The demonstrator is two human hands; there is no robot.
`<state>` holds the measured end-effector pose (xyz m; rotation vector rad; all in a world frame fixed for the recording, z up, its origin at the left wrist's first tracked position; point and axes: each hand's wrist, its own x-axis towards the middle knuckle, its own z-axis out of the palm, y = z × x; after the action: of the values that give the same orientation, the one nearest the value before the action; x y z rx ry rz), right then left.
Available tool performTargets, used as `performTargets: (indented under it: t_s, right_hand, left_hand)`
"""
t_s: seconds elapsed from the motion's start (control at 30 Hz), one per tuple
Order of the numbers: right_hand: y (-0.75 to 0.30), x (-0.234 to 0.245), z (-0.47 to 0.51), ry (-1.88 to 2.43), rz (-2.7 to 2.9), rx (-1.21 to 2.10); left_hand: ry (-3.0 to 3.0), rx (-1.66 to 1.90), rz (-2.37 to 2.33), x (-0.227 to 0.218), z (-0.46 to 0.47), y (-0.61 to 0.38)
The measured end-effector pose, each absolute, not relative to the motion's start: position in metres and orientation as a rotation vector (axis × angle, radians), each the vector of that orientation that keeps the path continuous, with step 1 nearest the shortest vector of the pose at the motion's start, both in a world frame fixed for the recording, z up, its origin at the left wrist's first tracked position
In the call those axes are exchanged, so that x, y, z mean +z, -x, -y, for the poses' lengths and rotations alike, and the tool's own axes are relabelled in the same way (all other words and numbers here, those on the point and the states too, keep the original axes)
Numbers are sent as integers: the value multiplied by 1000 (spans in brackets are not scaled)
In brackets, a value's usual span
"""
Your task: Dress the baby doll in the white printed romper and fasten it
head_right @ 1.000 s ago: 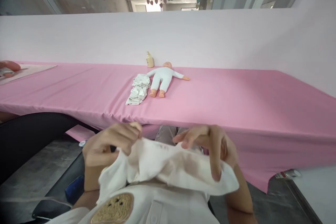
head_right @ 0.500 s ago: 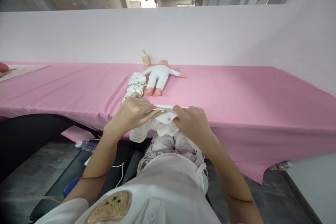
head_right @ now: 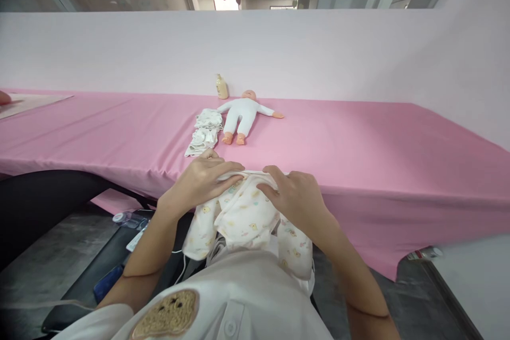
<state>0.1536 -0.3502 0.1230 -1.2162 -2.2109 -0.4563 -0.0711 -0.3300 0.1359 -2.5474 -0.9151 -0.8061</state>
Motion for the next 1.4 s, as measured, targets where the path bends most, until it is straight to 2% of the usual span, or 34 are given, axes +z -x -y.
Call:
performTargets:
  t_s: [0.17, 0.4, 0.63, 0.7, 0.8, 0.87, 0.97, 1.1, 1.2, 1.3, 1.4]
  right_hand:
    - [-146, 115, 344, 1283, 2258, -627]
    - [-133, 107, 336, 1551, 2382, -452]
    - [-137, 76, 331, 1187, 2134, -503]
    - [-140, 66, 331, 1183, 2066, -323]
    - [-141, 53, 327, 1309, 1933, 222]
    - [-137, 47, 324, 1357, 1766, 568]
    - [-122, 47, 320, 1359, 1539, 684]
    - [-108, 56, 325, 1258, 1506, 680]
    - [-111, 64, 336, 1123, 1589, 823]
    - [-121, 72, 346, 1049, 1695, 772]
    - [-132, 82, 353, 955, 1702, 646]
  left_hand:
    - [2533, -709, 971, 129, 323, 69]
    - [2558, -323, 1269, 129, 327, 54]
    - [2632, -572, 1290, 110, 327, 51]
    - [2679, -679, 1303, 101, 325, 50]
    - [2889, -801, 1485, 84, 320, 47]
    - [3146, -1008, 1621, 73, 317, 42]
    - [3345, -1772, 1795, 59, 318, 31]
    - [2896, -2988, 2057, 51, 328, 22]
    - [2400, -3553, 1901, 56, 340, 21]
    - [2414, -3657, 1661, 64, 355, 23]
    - [2741, -3218, 1586, 74, 365, 26]
